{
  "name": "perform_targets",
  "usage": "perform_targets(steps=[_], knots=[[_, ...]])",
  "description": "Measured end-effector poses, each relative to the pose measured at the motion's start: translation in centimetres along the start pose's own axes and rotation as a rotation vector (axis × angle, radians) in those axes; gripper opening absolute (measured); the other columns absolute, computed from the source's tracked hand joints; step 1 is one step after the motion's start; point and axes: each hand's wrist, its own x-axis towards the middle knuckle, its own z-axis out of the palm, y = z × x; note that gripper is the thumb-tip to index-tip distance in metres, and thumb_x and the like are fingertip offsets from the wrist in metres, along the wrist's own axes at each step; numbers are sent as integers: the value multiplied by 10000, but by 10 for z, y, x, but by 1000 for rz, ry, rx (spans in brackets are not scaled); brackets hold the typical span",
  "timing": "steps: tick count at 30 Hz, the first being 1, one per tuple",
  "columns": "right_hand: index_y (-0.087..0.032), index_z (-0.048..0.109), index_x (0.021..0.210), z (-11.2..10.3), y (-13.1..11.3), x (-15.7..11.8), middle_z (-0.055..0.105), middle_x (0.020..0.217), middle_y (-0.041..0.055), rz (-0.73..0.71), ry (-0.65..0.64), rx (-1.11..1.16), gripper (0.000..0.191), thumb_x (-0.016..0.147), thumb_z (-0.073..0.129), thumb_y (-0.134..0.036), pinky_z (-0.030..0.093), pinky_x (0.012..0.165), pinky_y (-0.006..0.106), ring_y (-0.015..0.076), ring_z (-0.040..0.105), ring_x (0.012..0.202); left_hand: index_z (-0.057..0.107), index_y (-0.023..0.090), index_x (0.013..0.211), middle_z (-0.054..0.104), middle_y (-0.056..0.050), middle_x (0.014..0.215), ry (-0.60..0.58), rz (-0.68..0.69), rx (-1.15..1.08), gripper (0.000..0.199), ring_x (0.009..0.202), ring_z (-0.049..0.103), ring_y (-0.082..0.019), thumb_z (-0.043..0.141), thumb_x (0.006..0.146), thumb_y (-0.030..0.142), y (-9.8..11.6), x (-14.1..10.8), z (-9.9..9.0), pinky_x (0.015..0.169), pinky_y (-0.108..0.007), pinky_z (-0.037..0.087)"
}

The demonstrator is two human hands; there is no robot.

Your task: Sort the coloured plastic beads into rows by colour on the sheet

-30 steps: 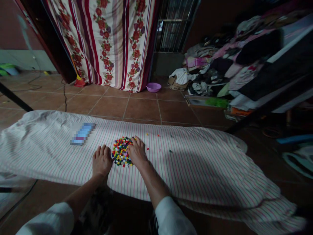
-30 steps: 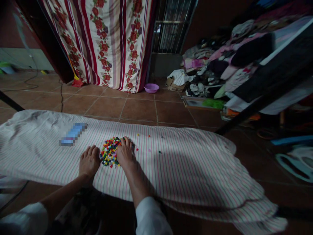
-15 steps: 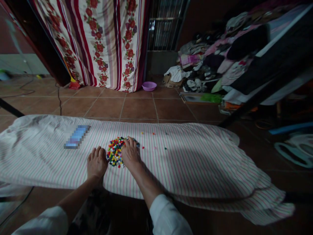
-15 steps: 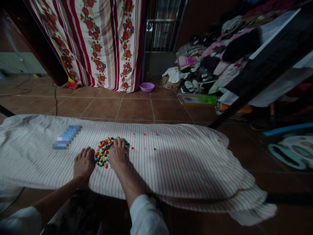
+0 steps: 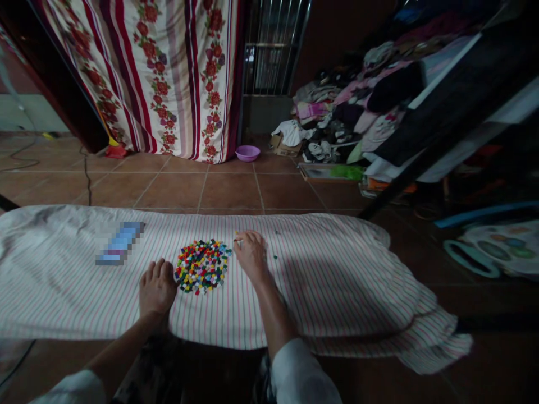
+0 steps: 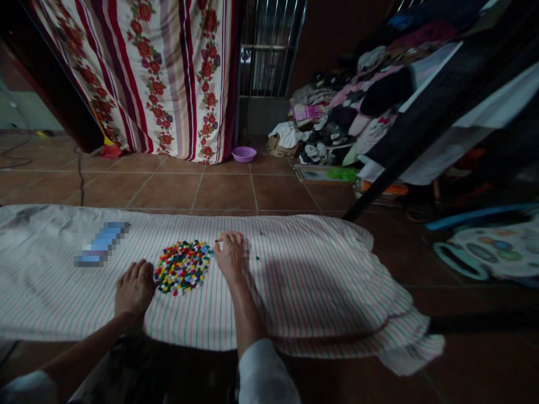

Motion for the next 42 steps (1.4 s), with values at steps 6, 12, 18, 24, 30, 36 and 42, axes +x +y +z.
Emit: perform_targets(steps=[6,12,18,24,30,36,42], knots=[[-186,616,739,-34,111,16,653,843,83,110,256,-174,105,783,528,-224,356,910,392,236,534,943,566,168,1099,503,-115,1356,-24,-6,-4,281,1316,356,-315,493,836,234,2,0,-3,1004,-442,345],[-185,612,681,-42,167,24,650,800,76,174,205,-333,135,755,515,-241,359,901,375,220,543,899,562,172,1110,513,-115,1350,-17,-20,-7,296,1313,367,-313,483,828,214,3,0,-4,1006,-445,347],[-174,625,686,-41,177,32,659,785,94,207,181,-389,161,742,491,-243,347,904,386,238,547,896,572,167,1114,525,-131,1337,-3,-8,-16,300,1308,377,-312,466,838,217,2,0,-2,1000,-455,357],[-163,640,691,-39,186,31,676,794,107,261,108,-429,171,737,495,-242,350,891,375,239,563,865,562,145,1130,516,-140,1339,-7,6,2,323,1313,362,-318,487,820,200,2,-1,-2,1011,-452,346],[-158,636,679,-31,194,26,684,824,122,305,159,-414,194,725,476,-258,382,860,367,242,576,879,556,144,1141,517,-135,1337,9,14,10,329,1304,372,-322,476,829,208,0,-1,1,1013,-449,344],[-181,621,640,-32,199,29,679,768,104,356,204,-393,190,697,454,-250,409,814,362,230,579,797,562,150,1129,526,-137,1331,5,11,6,318,1295,386,-319,472,830,210,1,0,1,1003,-447,353],[-170,605,629,-34,201,31,670,742,121,353,165,-360,175,700,461,-239,401,819,380,243,592,811,569,174,1123,536,-116,1328,5,-1,10,319,1295,391,-311,481,818,203,1,0,-1,1001,-440,352]])
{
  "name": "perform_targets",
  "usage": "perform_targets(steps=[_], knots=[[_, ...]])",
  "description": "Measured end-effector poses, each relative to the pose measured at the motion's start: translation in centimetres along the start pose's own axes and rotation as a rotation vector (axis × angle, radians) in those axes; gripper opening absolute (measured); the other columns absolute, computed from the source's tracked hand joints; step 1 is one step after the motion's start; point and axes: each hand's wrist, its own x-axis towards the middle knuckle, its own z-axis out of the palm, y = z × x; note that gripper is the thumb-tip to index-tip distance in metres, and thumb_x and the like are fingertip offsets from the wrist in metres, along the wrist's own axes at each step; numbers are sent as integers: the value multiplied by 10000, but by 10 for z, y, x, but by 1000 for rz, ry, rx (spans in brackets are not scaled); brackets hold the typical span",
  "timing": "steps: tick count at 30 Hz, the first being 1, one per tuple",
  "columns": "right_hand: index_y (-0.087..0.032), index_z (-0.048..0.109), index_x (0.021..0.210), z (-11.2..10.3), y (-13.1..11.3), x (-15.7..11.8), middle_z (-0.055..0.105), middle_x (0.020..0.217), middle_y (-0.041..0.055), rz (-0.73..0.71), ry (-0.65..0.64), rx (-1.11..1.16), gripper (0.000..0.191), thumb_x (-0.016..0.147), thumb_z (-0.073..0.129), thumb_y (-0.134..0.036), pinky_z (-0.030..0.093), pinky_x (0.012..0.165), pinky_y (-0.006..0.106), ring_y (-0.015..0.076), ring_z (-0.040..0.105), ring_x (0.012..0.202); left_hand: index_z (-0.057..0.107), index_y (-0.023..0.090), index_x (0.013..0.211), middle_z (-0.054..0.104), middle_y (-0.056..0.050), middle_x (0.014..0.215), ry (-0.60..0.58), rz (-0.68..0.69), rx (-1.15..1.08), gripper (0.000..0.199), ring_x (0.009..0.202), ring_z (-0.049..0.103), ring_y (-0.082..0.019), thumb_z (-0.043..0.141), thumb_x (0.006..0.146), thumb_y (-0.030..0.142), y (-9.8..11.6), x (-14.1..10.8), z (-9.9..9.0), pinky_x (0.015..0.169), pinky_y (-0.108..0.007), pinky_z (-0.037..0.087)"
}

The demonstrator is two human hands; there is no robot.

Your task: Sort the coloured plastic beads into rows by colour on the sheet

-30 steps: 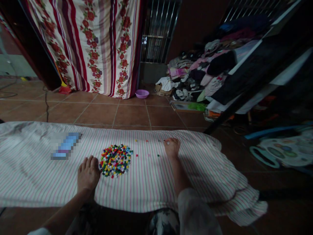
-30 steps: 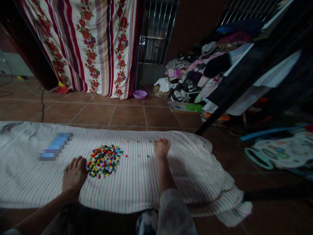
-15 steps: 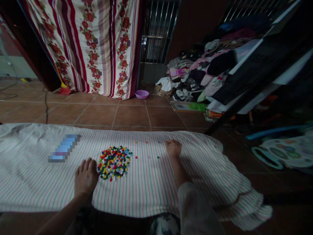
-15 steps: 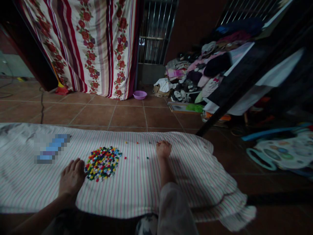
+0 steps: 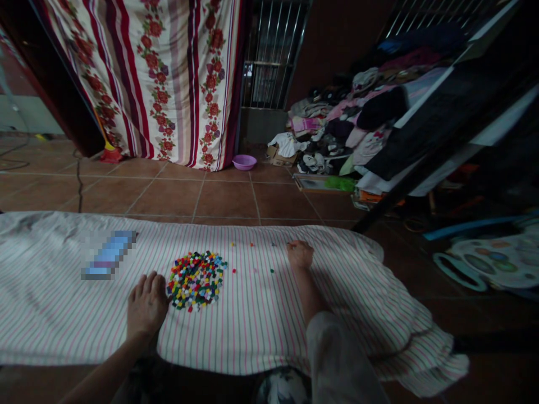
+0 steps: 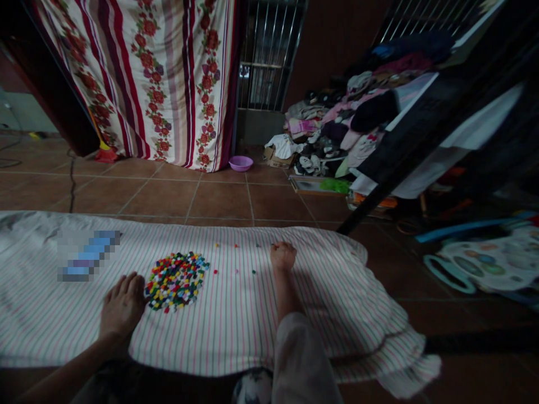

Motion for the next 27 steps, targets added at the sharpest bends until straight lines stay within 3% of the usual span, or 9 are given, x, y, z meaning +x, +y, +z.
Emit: perform_targets(steps=[18,23,27], knots=[[-174,613,684,1,10,-1,694,763,102,-31,29,88,153,695,468,-224,442,811,359,241,619,816,567,180,1113,526,-114,1335,-4,-1,-2,301,1303,379,-311,490,824,214,-1,0,1,1011,-439,336],[-166,660,792,-6,10,-5,707,847,112,41,-6,217,255,689,441,-246,466,836,342,229,637,835,562,160,1117,518,-130,1341,-5,0,-17,305,1300,378,-324,483,826,205,1,0,-1,1002,-451,348],[-144,666,903,-15,9,-23,706,936,133,167,0,290,352,689,415,-267,476,864,374,245,642,896,569,160,1105,517,-131,1340,-8,3,-31,298,1306,367,-327,497,820,207,1,-1,-4,1003,-457,346]])
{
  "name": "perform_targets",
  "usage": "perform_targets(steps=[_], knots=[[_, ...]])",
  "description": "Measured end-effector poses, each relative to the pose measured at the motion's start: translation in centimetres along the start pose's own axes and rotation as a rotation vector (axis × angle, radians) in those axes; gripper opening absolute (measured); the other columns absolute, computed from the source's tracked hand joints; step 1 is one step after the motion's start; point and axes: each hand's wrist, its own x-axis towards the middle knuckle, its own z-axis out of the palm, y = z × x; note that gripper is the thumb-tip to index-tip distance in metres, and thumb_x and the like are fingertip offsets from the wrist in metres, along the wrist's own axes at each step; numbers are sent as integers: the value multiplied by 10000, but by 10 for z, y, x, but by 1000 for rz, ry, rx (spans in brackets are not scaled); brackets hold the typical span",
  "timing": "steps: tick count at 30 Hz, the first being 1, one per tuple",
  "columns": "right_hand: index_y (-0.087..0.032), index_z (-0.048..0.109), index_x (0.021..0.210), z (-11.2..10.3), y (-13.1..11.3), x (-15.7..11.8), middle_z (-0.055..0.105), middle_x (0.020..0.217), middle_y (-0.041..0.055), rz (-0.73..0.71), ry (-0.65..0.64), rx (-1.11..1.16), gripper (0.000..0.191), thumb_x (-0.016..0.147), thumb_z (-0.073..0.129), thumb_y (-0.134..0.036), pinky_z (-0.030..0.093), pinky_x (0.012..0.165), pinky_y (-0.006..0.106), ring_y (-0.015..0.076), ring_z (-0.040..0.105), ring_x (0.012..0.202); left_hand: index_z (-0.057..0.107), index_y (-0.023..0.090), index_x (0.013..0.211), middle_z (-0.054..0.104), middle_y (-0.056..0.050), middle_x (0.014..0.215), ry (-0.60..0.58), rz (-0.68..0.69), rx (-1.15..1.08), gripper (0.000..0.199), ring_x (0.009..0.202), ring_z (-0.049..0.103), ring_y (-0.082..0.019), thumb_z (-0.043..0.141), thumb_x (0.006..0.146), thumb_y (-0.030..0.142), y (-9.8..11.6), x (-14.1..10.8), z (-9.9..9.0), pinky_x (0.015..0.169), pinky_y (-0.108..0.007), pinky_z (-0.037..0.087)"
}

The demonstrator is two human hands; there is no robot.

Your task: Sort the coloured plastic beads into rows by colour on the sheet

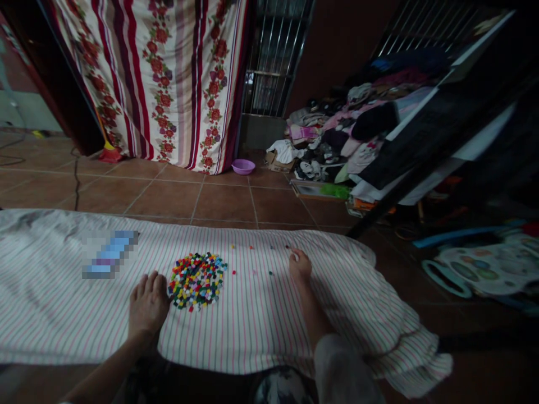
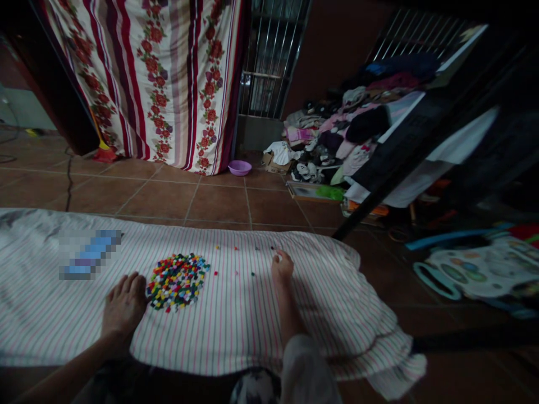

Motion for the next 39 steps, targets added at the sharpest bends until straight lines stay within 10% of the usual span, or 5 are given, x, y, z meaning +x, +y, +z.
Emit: perform_targets(steps=[20,39], knots=[[-189,674,1013,-59,-107,-217,679,1018,80,-261,-542,187,325,772,456,-179,526,844,321,189,641,934,588,69,1201,572,-161,1295,111,81,-110,444,1263,467,-272,306,869,154,-25,-25,27,1061,-413,351],[-179,695,989,-99,-157,-262,684,978,69,-281,-741,92,280,803,486,-184,487,812,263,158,633,882,404,124,1395,346,-137,1486,-77,154,-80,647,1399,253,-329,341,885,516,-35,-83,1,1127,-499,199]])
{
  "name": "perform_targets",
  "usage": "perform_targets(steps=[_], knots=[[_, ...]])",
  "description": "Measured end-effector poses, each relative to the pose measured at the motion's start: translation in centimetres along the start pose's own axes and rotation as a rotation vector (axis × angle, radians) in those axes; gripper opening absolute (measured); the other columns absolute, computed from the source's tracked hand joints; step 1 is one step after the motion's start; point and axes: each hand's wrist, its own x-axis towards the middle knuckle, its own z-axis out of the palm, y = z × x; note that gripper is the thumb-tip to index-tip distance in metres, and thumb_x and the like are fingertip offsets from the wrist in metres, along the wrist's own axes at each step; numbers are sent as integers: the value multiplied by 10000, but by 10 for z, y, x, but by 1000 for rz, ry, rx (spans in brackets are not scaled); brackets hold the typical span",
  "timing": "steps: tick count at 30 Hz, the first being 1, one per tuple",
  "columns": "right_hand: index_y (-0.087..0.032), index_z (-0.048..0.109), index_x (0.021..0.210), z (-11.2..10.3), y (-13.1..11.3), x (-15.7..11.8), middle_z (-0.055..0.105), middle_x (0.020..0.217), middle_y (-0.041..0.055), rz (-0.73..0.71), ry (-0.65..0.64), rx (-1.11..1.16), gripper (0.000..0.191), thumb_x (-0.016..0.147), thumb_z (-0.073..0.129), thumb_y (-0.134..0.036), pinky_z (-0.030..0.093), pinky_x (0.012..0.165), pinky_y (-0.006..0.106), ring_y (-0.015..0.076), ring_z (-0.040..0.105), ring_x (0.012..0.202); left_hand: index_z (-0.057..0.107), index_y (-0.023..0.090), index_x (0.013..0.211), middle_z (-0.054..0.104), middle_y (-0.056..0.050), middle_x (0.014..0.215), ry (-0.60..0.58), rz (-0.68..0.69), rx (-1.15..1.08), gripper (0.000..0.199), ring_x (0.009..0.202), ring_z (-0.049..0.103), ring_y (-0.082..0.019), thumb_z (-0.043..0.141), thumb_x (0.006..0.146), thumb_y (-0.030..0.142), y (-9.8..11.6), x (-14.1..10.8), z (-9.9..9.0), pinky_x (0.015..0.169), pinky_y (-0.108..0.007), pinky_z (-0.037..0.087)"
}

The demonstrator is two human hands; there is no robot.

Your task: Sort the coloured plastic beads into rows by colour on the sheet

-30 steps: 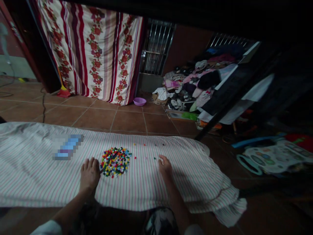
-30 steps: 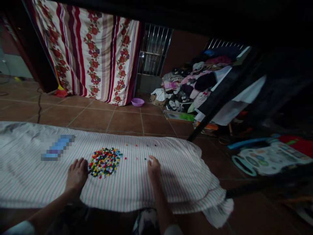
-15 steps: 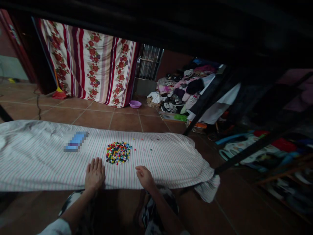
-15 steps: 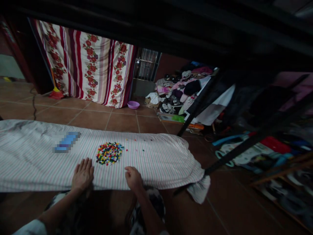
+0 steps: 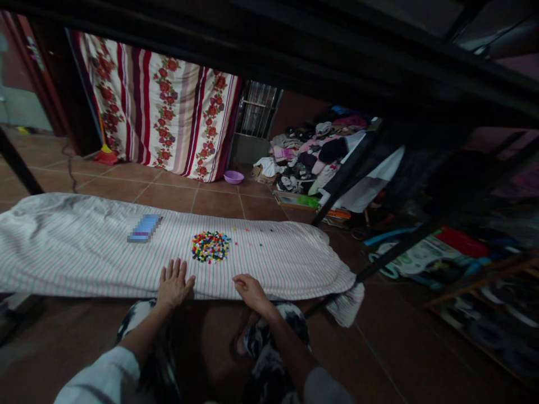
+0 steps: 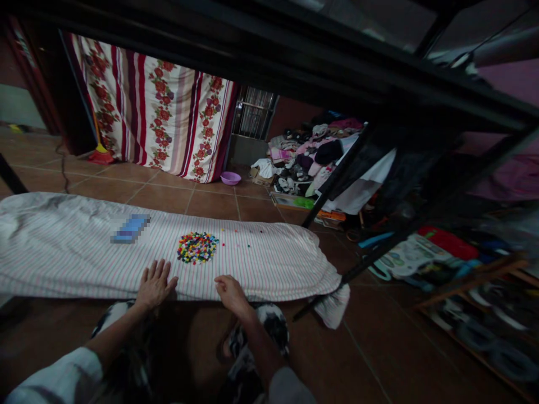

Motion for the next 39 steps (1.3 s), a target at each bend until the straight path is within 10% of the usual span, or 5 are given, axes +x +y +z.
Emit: perform_targets(steps=[9,28,39], knots=[[-170,700,966,0,-3,-3,692,972,73,-57,-8,0,272,797,487,-163,484,816,271,166,634,898,472,132,1351,402,-146,1454,12,47,-41,532,1376,313,-313,335,914,405,-6,-7,-6,1117,-480,244],[-199,686,1034,9,10,85,681,1067,49,14,-1,-161,300,857,454,-125,433,917,257,149,604,1016,539,124,1290,426,-157,1434,76,-14,-83,494,1370,326,-310,313,897,322,3,-3,-1,1117,-509,221],[-211,651,1156,28,10,102,626,1062,86,72,-36,-273,367,868,441,-122,424,868,233,159,602,968,382,120,1405,289,-168,1507,-4,23,-11,672,1420,202,-311,292,892,544,3,-3,10,1135,-521,128]])
